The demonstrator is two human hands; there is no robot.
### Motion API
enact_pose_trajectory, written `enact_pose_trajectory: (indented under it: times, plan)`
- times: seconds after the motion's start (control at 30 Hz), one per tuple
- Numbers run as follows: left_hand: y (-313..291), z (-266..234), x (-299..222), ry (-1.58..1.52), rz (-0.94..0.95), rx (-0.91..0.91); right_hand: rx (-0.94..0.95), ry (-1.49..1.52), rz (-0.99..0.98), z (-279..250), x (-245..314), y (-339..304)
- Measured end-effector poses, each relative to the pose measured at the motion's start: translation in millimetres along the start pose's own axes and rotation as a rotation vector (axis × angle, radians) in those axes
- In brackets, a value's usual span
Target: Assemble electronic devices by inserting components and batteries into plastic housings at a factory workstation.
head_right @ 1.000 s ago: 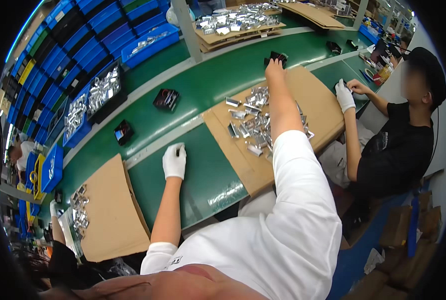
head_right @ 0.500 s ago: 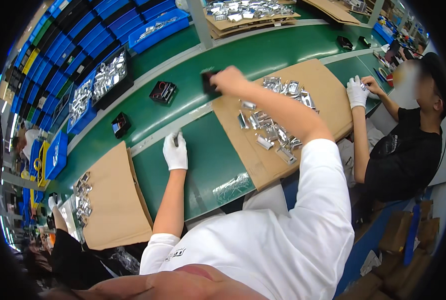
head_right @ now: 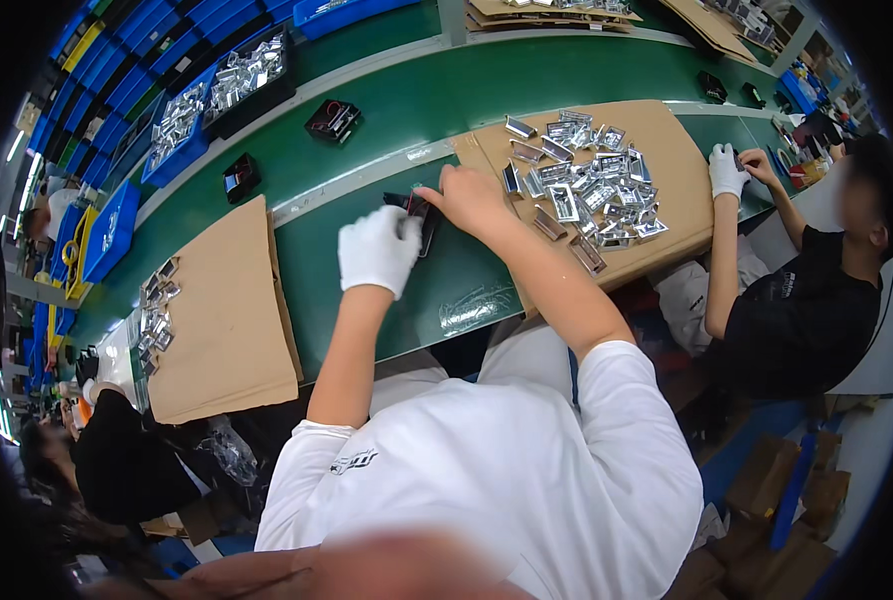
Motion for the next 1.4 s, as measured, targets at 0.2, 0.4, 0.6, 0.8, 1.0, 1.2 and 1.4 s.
enact_pose_trajectory:
  times: [0.2,0.4,0.6,0.8,1.0,1.2,1.4]
  plan:
    - [-24,15,9,0.07,0.139,0.167,0.13,0.344,-0.025,13,2,-4]
    - [-44,-19,21,-0.306,0.281,0.107,0.17,0.678,-0.154,17,4,-32]
    - [-30,-35,-2,-0.344,0.032,0.145,0.129,0.486,-0.384,17,6,-47]
    - [-31,0,48,-0.811,-0.313,0.376,0.086,0.607,-0.306,18,9,-50]
    - [-41,11,38,-0.625,-0.369,0.415,0.086,0.609,-0.329,22,7,-54]
    - [-38,-2,29,-0.496,-0.405,0.318,-0.018,0.558,-0.311,24,4,-58]
    - [-47,-43,23,-0.172,-0.272,0.167,-0.036,0.547,-0.266,25,16,-58]
Point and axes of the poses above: each hand's wrist, its own y-axis towards the middle knuckle, its own z-axis out of the palm, x = y × z, the point moved 2 cm from there along y, towards the middle knuckle, and after that the axes turned 4 degrees about -x, right-handed, at the moved point
